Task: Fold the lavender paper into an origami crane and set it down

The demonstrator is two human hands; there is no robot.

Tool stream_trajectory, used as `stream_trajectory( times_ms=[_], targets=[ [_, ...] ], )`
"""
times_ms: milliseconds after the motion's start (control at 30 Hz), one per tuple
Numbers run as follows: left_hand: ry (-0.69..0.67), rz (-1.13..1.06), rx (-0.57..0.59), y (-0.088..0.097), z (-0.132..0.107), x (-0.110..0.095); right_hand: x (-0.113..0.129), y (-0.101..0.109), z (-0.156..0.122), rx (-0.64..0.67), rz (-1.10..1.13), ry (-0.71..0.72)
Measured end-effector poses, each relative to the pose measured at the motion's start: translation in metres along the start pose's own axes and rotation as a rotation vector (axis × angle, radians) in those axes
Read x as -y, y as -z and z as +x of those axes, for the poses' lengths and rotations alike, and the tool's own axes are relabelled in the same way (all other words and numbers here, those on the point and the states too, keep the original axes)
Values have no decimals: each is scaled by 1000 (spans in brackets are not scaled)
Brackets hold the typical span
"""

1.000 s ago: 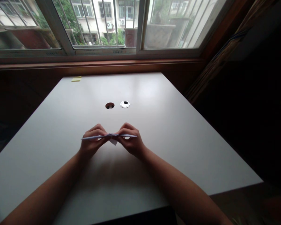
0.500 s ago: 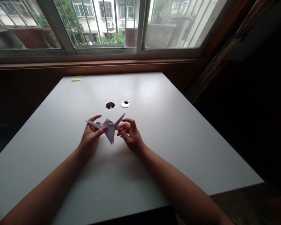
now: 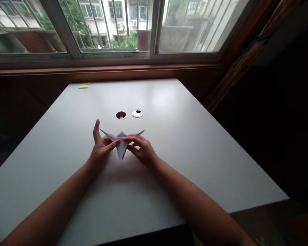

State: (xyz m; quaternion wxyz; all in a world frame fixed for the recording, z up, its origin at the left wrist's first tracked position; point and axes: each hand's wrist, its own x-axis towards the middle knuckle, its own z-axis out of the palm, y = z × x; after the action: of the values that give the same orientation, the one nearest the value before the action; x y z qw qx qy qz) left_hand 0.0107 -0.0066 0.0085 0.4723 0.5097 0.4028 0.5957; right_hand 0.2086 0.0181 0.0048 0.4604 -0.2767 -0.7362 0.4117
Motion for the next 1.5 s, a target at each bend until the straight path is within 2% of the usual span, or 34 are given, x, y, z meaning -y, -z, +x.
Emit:
stream_trajectory(
  times_ms=[133,300,400,600,767,933,1500],
  targets=[
    [-42,29,36,-3,-3,-3,-3,0,0,-33,68,-31],
    [-68,99,90,3,-2,1,-1,1,2,-83,209,-129],
    [-114,196,126,6,-3,-4,-1,0,3,-98,304,-159],
    [-139,207,191,7,-9,-10,-1,0,3,-122,382,-198],
    [-244,276,185,9,-6,-1,1,1,4,-121,381,-200],
    [-280,364,156,11,-5,1,0,0,4,-129,385,-203],
    [-244,198,185,9,-4,2,1,-7,3,-178,424,-195]
  ],
)
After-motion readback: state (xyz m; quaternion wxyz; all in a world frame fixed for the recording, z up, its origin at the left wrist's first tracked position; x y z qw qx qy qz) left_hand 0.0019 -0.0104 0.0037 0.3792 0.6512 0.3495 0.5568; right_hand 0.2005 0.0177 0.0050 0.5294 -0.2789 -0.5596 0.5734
